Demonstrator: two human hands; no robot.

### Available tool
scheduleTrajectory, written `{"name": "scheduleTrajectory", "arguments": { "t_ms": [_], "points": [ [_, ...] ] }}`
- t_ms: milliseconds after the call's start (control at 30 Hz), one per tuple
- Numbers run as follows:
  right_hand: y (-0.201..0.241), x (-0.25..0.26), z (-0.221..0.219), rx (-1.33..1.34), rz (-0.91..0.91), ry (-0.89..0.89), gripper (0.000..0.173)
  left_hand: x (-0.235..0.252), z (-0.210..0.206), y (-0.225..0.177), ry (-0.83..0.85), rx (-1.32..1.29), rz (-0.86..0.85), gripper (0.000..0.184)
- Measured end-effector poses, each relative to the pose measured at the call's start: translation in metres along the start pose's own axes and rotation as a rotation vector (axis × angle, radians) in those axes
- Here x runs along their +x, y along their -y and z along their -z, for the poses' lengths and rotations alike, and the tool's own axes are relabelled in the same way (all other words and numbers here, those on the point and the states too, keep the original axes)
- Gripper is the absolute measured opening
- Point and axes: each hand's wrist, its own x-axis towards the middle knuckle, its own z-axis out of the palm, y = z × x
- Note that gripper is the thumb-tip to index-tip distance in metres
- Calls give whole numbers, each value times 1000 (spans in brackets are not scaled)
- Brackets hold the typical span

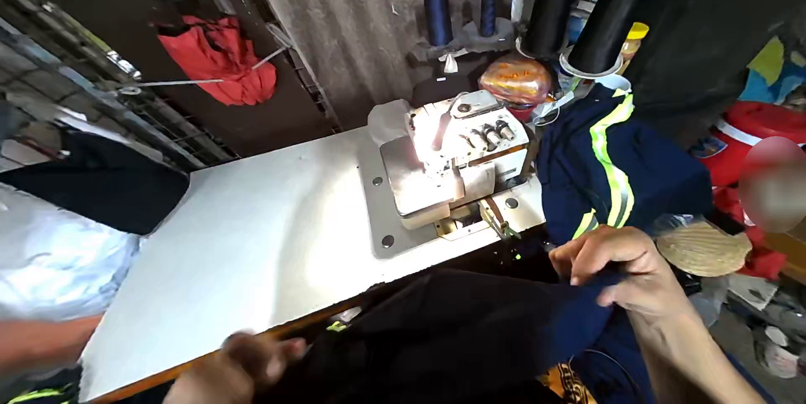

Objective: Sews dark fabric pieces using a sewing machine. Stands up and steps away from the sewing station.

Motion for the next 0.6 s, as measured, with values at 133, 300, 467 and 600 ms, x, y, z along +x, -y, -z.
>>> {"name": "scheduleTrajectory", "arguments": {
  "t_ms": [133, 300, 467, 600],
  "points": [
    [-28, 42, 1, -551, -159, -43, 33, -30, 17, 96, 61, -42, 258, 24],
    [-111, 112, 13, -1375, -130, -155, 58, -88, -64, 212, 532, 503, 1177, 39],
    [-143, 160, 36, -1607, 126, 43, 43, -131, -98, 253, 515, 793, 1281, 46],
    [-125, 197, 58, -1604, 285, 28, 33, -142, -76, 243, 383, 648, 1184, 41]
  ]
}}
